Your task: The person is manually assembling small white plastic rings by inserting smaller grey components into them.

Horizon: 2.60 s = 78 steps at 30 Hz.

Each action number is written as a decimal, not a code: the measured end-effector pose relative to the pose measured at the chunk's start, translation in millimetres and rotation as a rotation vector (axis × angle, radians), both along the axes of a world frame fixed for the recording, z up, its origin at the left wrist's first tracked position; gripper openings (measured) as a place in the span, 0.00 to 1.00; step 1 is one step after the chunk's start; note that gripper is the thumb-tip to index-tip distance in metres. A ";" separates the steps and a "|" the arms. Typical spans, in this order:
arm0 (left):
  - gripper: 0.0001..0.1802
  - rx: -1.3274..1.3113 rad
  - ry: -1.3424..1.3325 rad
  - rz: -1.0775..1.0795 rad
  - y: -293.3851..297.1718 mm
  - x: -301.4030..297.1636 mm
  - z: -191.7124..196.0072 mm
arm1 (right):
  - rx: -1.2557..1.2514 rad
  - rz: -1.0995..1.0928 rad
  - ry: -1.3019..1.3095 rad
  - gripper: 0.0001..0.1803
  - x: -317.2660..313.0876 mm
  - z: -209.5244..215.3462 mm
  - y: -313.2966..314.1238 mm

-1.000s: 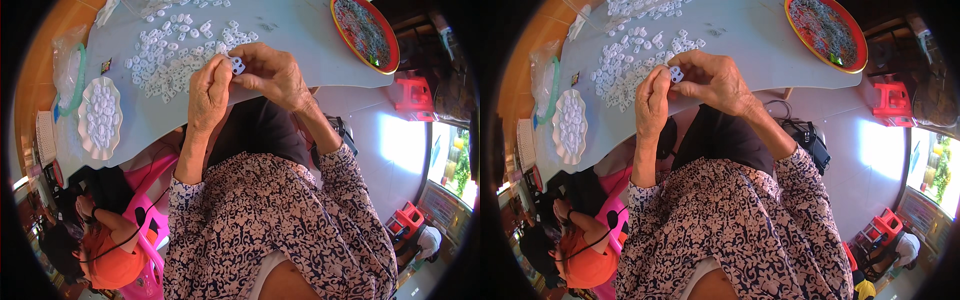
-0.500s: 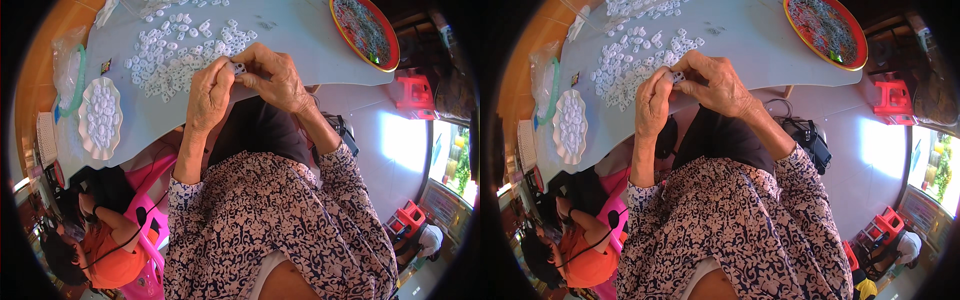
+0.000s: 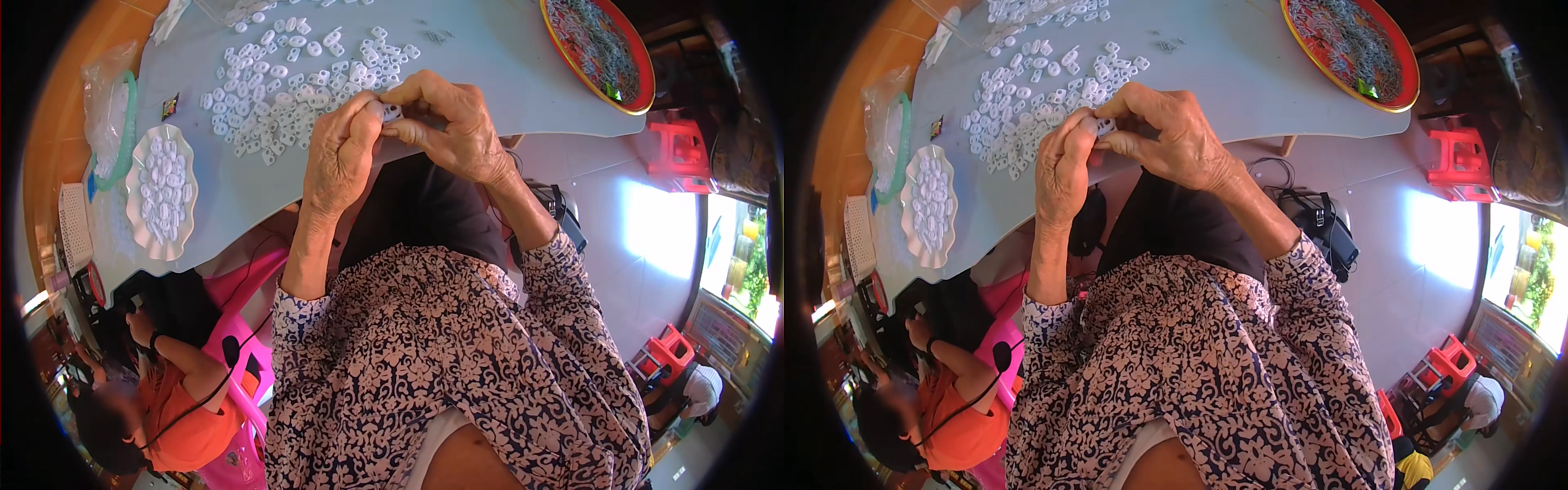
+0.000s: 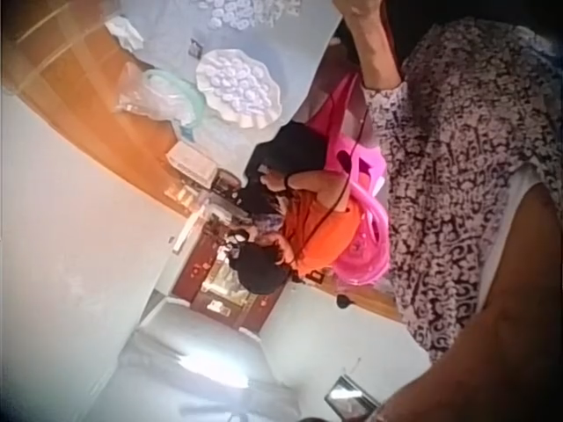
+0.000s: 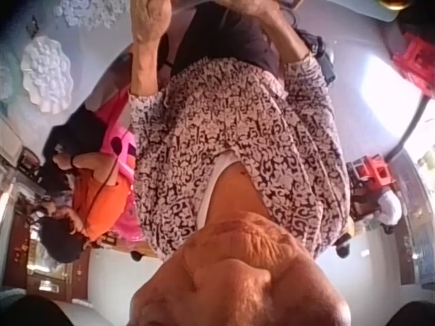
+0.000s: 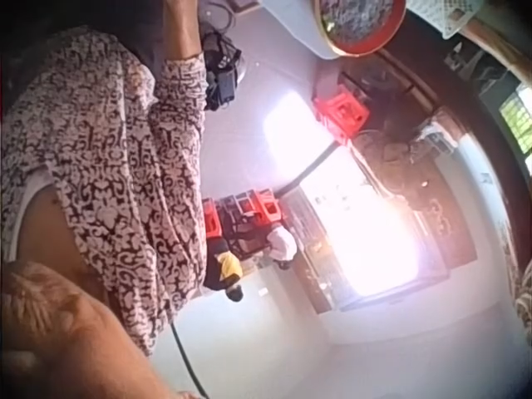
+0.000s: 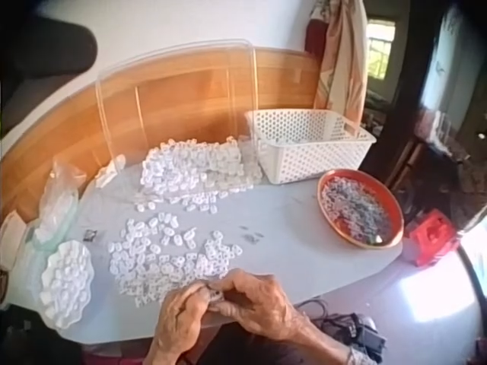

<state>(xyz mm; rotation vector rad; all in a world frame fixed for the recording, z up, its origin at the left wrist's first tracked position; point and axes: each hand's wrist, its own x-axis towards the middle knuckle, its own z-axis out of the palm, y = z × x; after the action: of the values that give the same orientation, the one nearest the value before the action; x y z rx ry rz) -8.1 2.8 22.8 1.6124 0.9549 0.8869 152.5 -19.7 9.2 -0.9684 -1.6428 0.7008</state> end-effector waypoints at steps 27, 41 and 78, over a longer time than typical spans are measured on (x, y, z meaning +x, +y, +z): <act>0.15 -0.011 -0.182 0.135 2.9 -1.0 -9.5 | -0.338 0.195 0.317 0.13 5.3 2.5 4.0; 0.16 -0.066 -0.171 0.144 4.1 1.1 -7.3 | -0.375 0.095 0.257 0.09 6.1 -2.4 4.7; 0.11 0.251 0.150 0.031 3.2 -3.6 2.3 | -0.291 0.202 0.343 0.15 5.6 -7.3 7.6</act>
<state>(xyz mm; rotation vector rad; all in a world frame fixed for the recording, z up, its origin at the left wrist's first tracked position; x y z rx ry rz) -11.7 6.0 25.1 1.9036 1.0053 0.9470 158.1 -12.1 2.0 -0.8328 -1.3672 1.2000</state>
